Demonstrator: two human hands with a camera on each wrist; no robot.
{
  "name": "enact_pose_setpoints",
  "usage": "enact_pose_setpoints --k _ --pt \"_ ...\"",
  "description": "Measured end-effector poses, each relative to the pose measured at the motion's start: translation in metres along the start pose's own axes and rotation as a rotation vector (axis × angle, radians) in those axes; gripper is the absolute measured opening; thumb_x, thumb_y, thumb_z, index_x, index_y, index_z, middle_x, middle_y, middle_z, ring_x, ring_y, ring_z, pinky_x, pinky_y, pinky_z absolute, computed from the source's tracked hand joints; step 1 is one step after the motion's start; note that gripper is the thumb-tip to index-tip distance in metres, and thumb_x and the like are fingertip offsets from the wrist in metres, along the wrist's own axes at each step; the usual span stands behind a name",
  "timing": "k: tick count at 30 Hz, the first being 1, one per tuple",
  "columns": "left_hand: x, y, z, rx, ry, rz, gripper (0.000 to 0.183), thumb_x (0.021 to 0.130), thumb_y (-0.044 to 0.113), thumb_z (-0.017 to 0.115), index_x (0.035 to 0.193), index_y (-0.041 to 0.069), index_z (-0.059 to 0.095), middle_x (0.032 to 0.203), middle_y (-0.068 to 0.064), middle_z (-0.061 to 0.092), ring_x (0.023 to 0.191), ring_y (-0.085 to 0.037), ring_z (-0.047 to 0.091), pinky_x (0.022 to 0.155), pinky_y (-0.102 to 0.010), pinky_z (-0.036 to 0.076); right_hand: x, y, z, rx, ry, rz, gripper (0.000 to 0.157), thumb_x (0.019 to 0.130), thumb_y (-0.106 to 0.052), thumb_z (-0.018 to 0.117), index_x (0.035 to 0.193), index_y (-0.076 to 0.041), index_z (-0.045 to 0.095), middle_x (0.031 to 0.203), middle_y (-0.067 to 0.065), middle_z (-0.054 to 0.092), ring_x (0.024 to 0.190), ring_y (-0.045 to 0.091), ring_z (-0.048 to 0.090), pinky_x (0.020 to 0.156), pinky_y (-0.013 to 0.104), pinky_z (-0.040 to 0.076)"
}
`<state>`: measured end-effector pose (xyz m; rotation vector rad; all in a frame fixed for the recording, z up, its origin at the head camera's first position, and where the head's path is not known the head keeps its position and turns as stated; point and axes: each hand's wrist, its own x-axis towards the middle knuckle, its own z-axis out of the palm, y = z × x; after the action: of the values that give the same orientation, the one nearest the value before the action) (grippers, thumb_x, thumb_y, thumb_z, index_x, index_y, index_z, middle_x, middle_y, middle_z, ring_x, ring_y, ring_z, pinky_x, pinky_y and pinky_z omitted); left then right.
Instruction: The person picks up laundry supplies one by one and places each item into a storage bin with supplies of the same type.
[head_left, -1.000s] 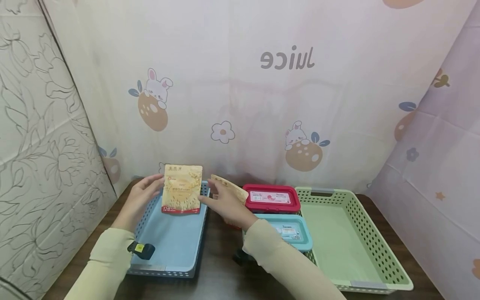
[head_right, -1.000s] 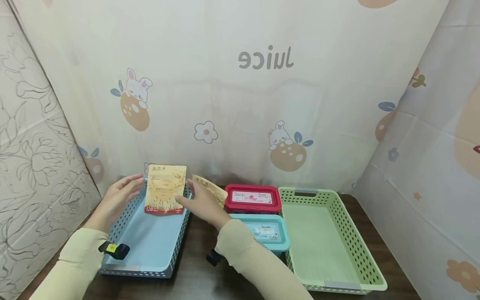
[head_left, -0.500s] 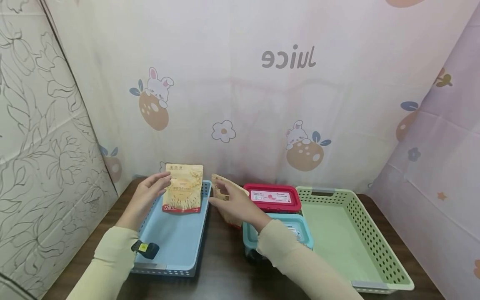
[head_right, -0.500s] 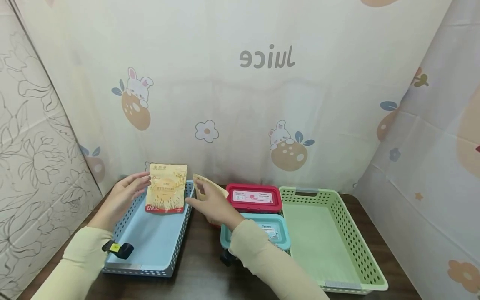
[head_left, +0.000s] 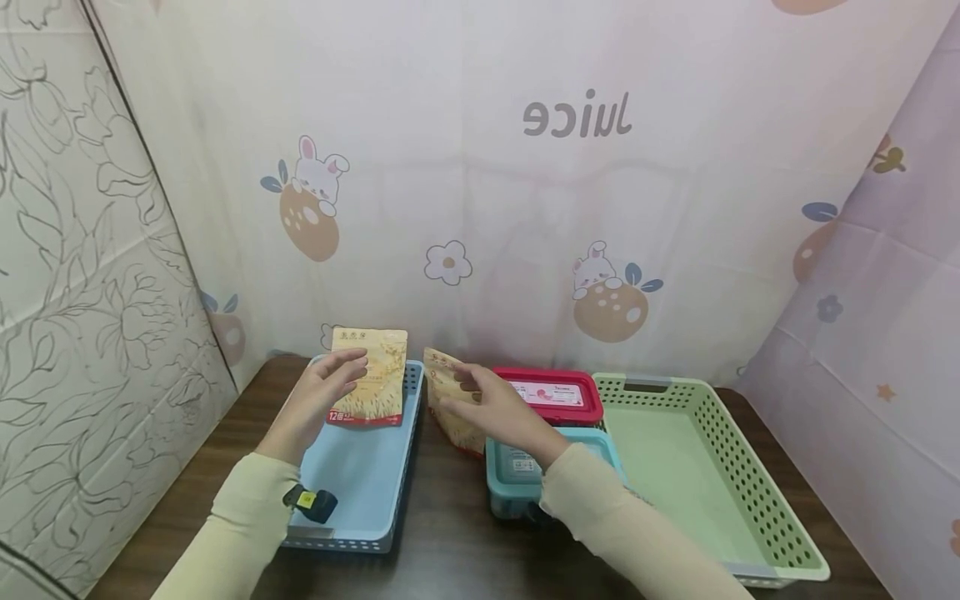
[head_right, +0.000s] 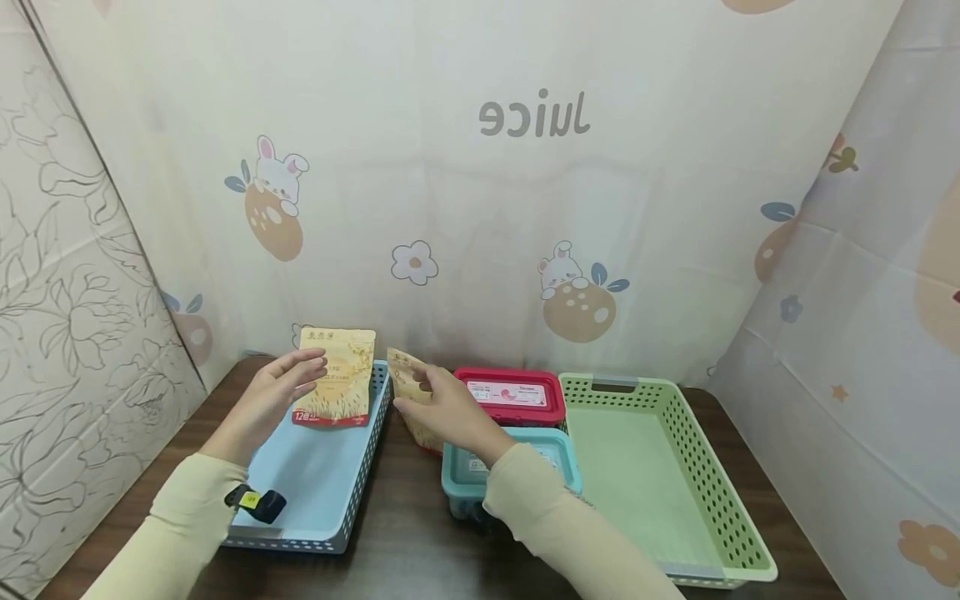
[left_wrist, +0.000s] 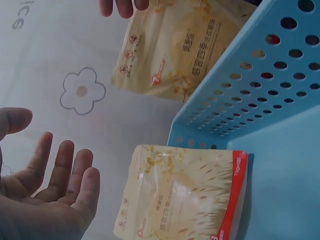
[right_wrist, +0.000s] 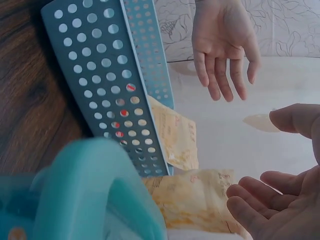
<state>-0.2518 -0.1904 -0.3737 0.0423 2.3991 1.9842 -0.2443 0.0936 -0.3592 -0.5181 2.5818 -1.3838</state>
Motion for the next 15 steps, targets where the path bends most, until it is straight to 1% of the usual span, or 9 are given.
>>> enact_pose_setpoints --k 2,7,12,13,15 --pt "0.001 0.001 0.003 -0.006 -0.014 0.001 0.061 0.103 0.04 0.055 0.15 0.004 0.04 0.156 -0.019 0.035 0.141 -0.035 0.038 0.117 -0.051 0.029 -0.003 0.001 -0.003 -0.01 0.016 0.002 0.077 0.087 -0.049 0.074 0.151 -0.019 0.042 0.142 0.001 0.051 0.13 0.025 0.05 0.098 0.047 0.052" --pt "0.003 0.001 0.013 -0.023 -0.033 -0.004 0.061 0.103 0.04 0.056 0.15 0.005 0.041 0.155 -0.019 0.037 0.141 -0.036 0.038 0.116 -0.052 0.029 -0.011 0.004 -0.01 -0.03 0.037 -0.007 0.073 0.088 -0.047 0.074 0.149 -0.019 0.045 0.141 0.001 0.053 0.129 0.024 0.051 0.1 0.048 0.051" --pt "0.006 0.001 0.025 -0.052 -0.049 -0.022 0.055 0.102 0.037 0.057 0.146 0.005 0.046 0.153 -0.017 0.041 0.139 -0.034 0.041 0.116 -0.051 0.03 -0.018 0.008 -0.014 -0.064 0.054 -0.012 0.074 0.087 -0.053 0.072 0.148 -0.019 0.047 0.14 0.0 0.054 0.128 0.023 0.052 0.1 0.048 0.05" --pt "0.007 0.0 0.027 -0.056 -0.051 -0.022 0.054 0.102 0.036 0.058 0.146 0.005 0.047 0.152 -0.016 0.042 0.139 -0.033 0.041 0.116 -0.05 0.031 -0.019 0.009 -0.015 -0.069 0.061 -0.009 0.073 0.087 -0.053 0.072 0.148 -0.02 0.047 0.14 -0.001 0.054 0.127 0.022 0.053 0.099 0.048 0.051" --pt "0.008 0.0 0.032 -0.064 -0.053 -0.021 0.052 0.102 0.035 0.058 0.144 0.005 0.049 0.151 -0.015 0.044 0.138 -0.033 0.042 0.116 -0.049 0.032 -0.021 0.012 -0.017 -0.07 0.075 -0.013 0.069 0.089 -0.047 0.073 0.147 -0.019 0.049 0.138 0.0 0.056 0.125 0.022 0.054 0.097 0.047 0.053"
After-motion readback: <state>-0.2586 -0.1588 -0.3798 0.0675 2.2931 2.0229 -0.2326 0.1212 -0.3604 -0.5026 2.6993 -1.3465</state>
